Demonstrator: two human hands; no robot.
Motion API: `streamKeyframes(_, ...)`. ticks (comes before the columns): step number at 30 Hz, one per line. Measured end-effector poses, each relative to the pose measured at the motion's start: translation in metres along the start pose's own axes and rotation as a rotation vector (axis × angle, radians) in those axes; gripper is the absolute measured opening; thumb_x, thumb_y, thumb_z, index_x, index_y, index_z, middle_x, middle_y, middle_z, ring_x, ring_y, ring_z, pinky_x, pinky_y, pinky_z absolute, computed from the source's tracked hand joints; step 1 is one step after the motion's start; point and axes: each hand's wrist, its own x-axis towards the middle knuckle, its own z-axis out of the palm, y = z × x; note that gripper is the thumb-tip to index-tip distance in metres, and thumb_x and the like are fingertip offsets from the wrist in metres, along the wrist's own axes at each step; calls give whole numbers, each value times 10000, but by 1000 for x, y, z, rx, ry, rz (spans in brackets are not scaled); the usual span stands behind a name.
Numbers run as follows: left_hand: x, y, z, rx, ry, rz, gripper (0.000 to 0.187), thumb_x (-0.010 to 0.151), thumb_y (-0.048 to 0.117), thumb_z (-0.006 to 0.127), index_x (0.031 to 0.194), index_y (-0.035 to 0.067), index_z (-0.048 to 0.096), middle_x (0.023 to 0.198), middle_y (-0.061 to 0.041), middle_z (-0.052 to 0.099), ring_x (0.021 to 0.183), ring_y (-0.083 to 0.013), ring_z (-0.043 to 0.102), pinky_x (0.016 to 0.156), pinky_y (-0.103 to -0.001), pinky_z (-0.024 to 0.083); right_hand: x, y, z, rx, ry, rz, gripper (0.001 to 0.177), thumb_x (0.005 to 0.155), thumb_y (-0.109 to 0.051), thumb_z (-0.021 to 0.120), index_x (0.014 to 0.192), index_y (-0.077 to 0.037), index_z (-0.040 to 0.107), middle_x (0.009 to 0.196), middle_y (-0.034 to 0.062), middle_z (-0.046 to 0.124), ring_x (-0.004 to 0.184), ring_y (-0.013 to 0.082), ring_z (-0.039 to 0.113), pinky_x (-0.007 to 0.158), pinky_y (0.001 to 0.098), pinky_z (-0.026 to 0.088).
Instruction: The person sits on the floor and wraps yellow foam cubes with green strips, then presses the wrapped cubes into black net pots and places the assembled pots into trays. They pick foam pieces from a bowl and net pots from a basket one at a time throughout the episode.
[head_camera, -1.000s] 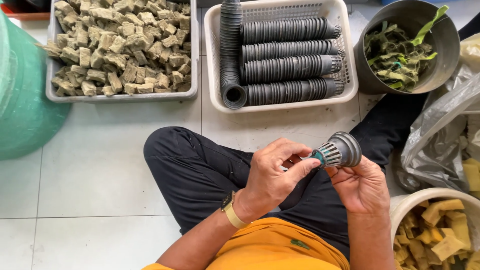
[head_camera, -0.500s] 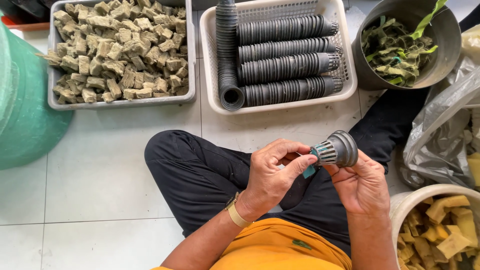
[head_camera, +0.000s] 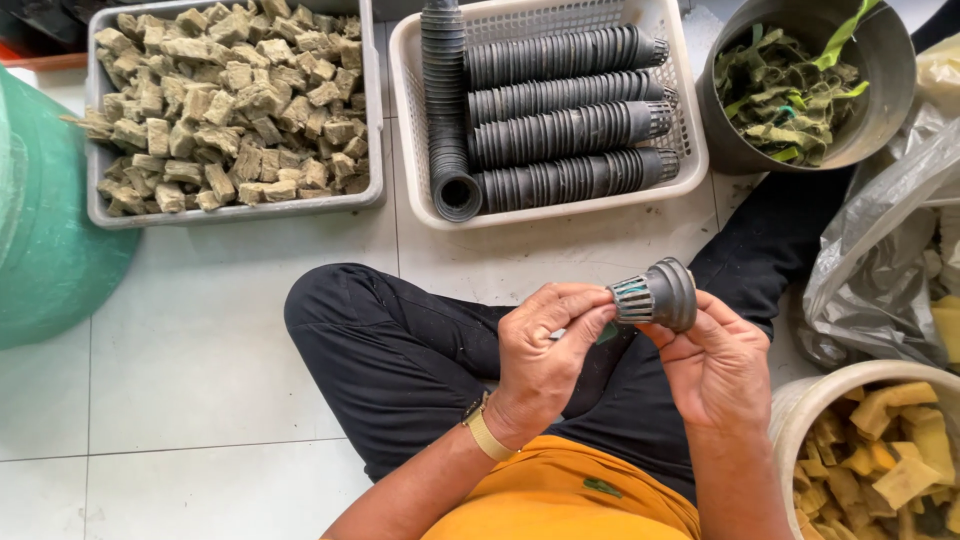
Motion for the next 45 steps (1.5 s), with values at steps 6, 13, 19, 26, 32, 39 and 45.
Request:
streamKeyframes(6, 2, -32, -15, -369, -103, -361, 221, 967, 42, 692, 1164, -49, 732, 1055, -105, 745, 886, -152, 701, 802, -286, 608, -14, 4, 29, -240, 48, -260, 245, 1014, 31, 648, 1234, 135, 675, 1135, 179, 729, 988, 237, 712, 941, 360, 605)
streamKeyframes(13, 13, -34, -34, -830, -196, -627, 329, 1009, 139, 656, 1306, -3, 642, 1065, -108, 734, 935, -166, 720, 838, -336, 621, -35, 0, 78, -778, 50, -499, 255, 920, 129, 703, 1173, 113, 676, 1268, 158, 684, 1104, 162, 682, 967, 286, 580)
streamKeyframes(19, 8, -56, -41, -954, -205, -624, 354, 1062, 199, 668, 1274, -84, 661, 1108, -159, 737, 966, -207, 724, 851, -359, 617, -48, -16, 102, -871, 23, -581, 273, 835, 97, 687, 1095, 90, 603, 1390, 168, 533, 1251, 213, 621, 1009, 319, 559)
streamKeyframes(26, 11, -34, -41, -919, -313, -629, 362, 976, 105, 689, 1302, -44, 638, 1238, -142, 711, 1127, -222, 702, 966, -407, 613, -47, -11, 90, -1034, 10, -603, 309, 893, 89, 730, 1185, 111, 635, 1356, 190, 620, 1175, 207, 652, 979, 306, 573)
streamKeyframes(32, 11, -47, -48, -930, -229, -630, 393, 969, 37, 707, 1346, -42, 625, 1233, -142, 711, 1121, -221, 694, 977, -387, 601, -48, -16, 98, -884, -17, -532, 283, 914, 83, 704, 1187, 112, 635, 1396, 195, 595, 1196, 221, 662, 994, 312, 589)
streamKeyframes(39, 10, -63, -56, -1018, -231, -549, 375, 991, -4, 698, 1356, -41, 620, 1244, -146, 697, 1138, -206, 694, 1002, -357, 578, -51, -21, 93, -1072, 15, -642, 296, 870, 38, 776, 1141, 77, 663, 1277, 168, 664, 1095, 197, 673, 929, 293, 572)
streamKeyframes(45, 14, -70, -63, -999, -166, -519, 350, 978, -1, 689, 1320, -29, 619, 1280, -171, 688, 1156, -226, 690, 1032, -377, 566, -52, -25, 98, -1167, 38, -727, 309, 872, 4, 802, 1141, 72, 665, 1227, 166, 681, 1097, 216, 681, 955, 305, 567)
